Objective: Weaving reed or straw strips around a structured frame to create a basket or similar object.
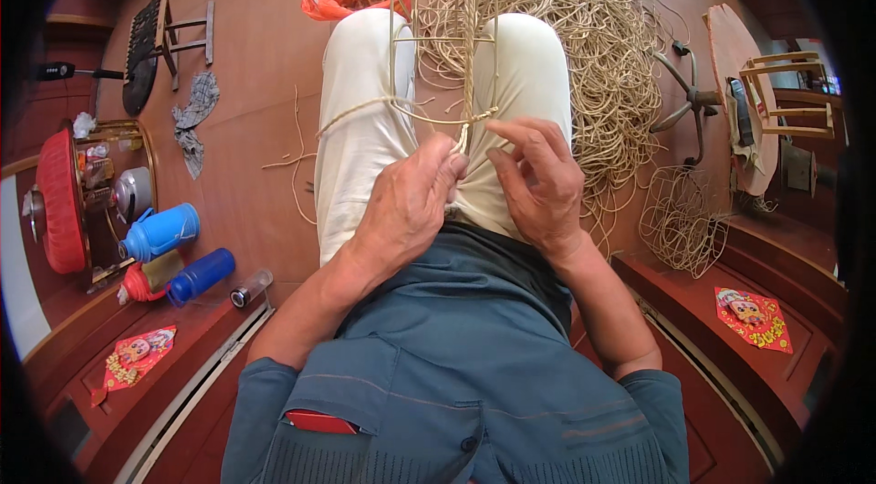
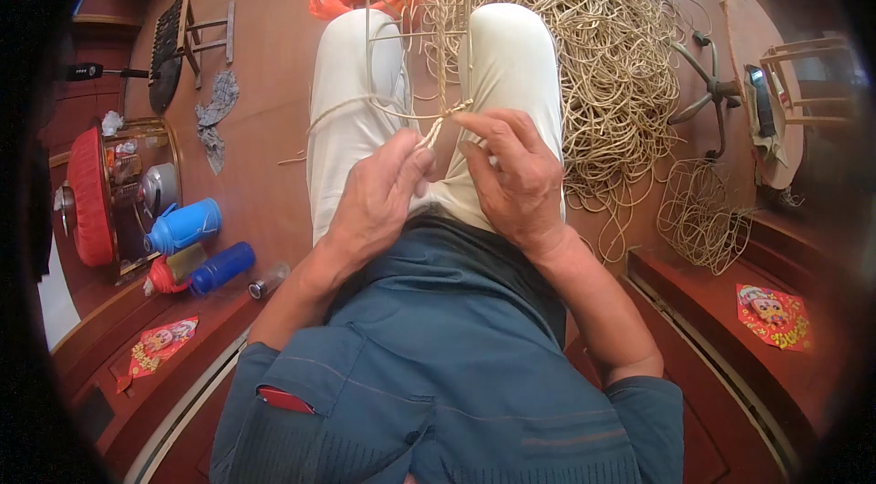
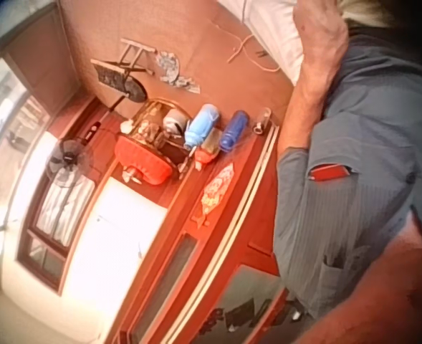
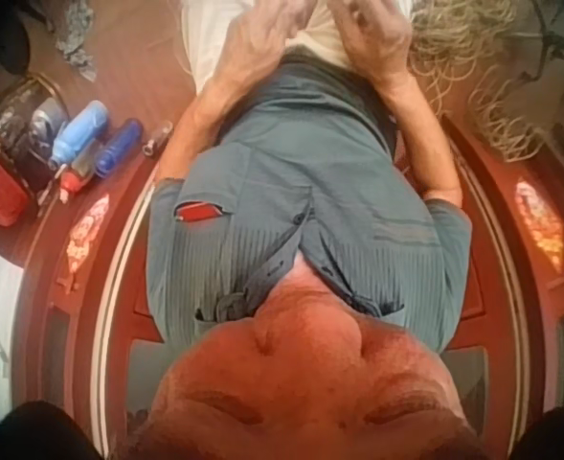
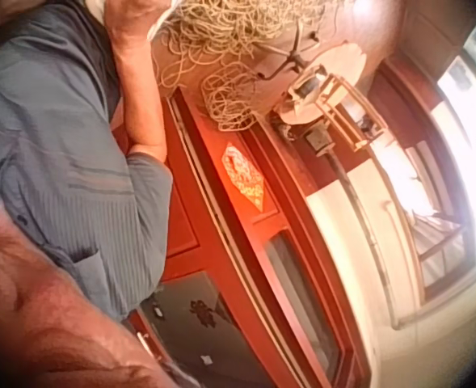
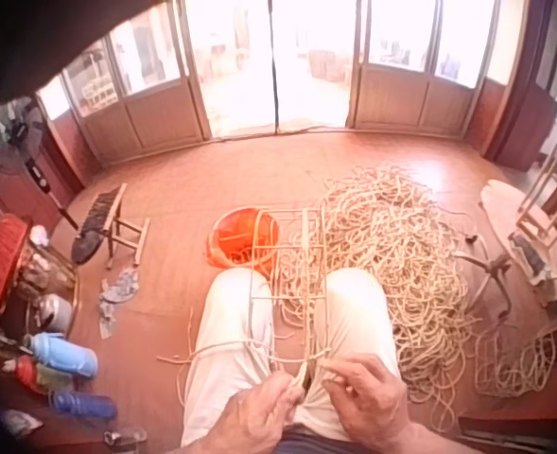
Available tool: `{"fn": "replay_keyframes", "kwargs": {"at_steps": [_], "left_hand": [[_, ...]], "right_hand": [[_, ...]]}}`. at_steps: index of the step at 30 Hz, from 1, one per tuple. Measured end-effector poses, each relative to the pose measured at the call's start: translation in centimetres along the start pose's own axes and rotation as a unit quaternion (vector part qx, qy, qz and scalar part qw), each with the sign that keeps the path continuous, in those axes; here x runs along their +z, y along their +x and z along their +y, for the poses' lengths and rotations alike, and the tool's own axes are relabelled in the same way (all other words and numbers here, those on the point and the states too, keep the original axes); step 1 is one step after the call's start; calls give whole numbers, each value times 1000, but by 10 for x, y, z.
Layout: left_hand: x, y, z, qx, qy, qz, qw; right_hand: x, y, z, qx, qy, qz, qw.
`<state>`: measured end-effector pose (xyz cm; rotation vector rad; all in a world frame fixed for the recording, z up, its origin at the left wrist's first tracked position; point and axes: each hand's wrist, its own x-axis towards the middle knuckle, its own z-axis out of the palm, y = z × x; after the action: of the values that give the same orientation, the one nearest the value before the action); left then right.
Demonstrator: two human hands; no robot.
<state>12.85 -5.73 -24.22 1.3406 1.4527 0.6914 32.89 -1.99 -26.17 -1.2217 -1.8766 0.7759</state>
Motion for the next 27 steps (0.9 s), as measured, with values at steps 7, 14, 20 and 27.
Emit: {"fn": "replay_keyframes", "kwargs": {"at_steps": [7, 14, 20, 27], "left_hand": [[-30, -10, 26, 85, 128, -1, 988], [-30, -9, 28, 87, 169, -29, 981], [-34, -8, 31, 80, 129, -10, 988], [-66, 3, 47, 105, 118, 10, 987]], "right_hand": [[11, 32, 14, -137, -140, -55, 979], [6, 41, 26, -177, -179, -95, 963], [6, 44, 27, -193, -156, -100, 964], [11, 43, 31, -191, -126, -71, 971]]}}
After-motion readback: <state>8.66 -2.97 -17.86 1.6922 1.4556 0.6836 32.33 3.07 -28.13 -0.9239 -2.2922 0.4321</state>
